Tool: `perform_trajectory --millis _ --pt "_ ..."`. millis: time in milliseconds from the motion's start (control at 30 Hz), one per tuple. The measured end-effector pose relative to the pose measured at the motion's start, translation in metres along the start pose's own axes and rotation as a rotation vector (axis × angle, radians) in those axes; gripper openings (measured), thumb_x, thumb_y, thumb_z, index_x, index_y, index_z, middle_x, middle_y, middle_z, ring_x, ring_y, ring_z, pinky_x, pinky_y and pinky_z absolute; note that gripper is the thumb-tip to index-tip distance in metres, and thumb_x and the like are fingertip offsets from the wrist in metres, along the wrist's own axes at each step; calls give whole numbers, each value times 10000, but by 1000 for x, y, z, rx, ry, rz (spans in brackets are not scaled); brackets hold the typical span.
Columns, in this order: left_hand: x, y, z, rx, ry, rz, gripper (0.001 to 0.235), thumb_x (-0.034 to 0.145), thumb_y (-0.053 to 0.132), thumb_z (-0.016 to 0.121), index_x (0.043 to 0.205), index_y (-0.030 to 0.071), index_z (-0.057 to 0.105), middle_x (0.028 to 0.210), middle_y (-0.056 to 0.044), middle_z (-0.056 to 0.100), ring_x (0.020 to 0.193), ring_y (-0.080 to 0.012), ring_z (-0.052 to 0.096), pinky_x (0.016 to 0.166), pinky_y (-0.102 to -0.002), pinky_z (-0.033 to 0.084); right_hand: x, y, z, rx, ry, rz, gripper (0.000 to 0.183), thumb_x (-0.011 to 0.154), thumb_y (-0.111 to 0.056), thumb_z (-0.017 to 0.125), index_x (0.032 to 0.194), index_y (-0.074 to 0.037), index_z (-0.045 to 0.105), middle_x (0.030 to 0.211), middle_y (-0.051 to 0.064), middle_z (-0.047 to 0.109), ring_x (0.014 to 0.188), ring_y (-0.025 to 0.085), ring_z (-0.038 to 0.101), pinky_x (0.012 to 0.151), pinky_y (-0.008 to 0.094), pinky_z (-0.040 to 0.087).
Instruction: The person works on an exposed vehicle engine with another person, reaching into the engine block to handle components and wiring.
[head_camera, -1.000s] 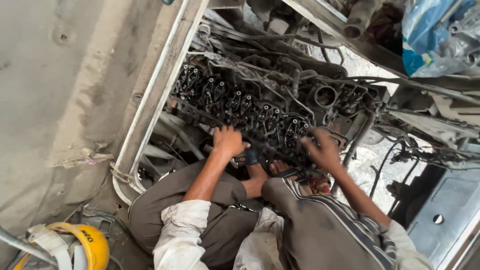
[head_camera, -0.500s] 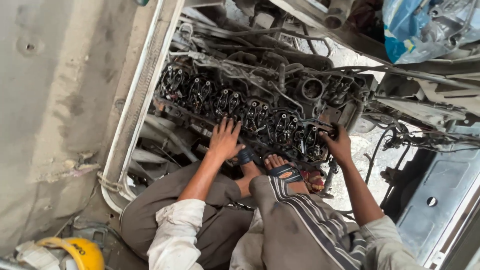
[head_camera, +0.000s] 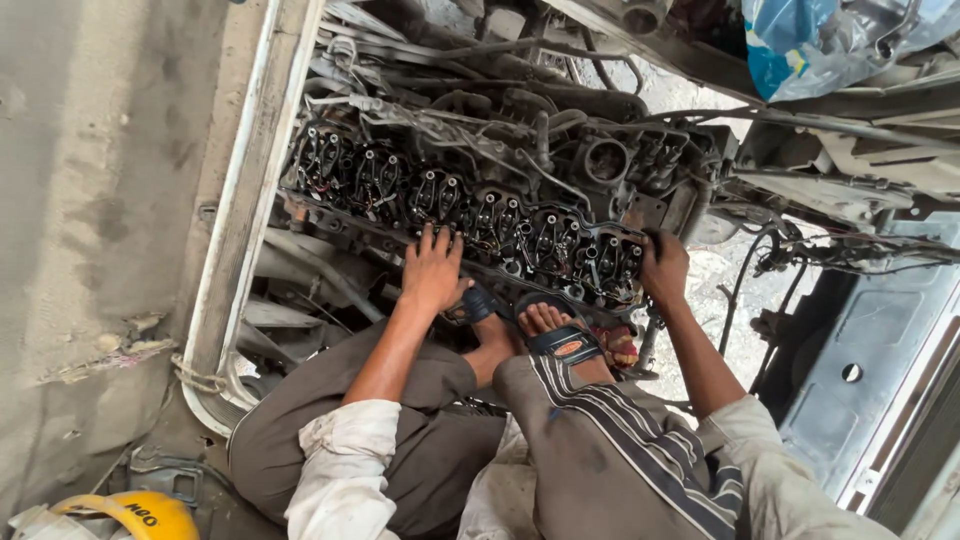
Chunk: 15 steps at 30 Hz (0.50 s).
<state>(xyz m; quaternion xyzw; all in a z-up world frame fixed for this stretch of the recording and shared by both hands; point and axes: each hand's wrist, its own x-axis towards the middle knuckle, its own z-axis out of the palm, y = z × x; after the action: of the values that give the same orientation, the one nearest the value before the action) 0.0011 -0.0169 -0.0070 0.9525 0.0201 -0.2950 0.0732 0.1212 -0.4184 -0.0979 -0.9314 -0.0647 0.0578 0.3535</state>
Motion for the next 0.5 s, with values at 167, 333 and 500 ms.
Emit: perform_trajectory --millis 167,333,500 --pt "4 0 11 -4 -27 -8 916 857 547 748 1560 94 376 1623 -180 318 1512 -417 224 1135 -585 330 6 -8 -12 -40 -1 -72 215 1032 -159 609 1184 -47 710 1087 213 714 982 396 696 871 462 542" --pt "3 0 32 -14 1 -18 887 851 543 763 1543 89 445 1600 -169 424 1507 -424 277 1152 -558 354 -16 -6 -17 -70 -55 -96 220 1038 -176 605 1188 -50 706 1108 214 712 988 411 686 864 474 539" --pt "7 0 40 15 -197 -28 869 823 568 760 1523 159 447 1517 -184 464 1533 -418 186 1146 -582 324 -20 12 -13 -34 -115 -23 260 1039 -201 600 1232 -67 712 1116 209 690 1012 397 671 884 472 526"
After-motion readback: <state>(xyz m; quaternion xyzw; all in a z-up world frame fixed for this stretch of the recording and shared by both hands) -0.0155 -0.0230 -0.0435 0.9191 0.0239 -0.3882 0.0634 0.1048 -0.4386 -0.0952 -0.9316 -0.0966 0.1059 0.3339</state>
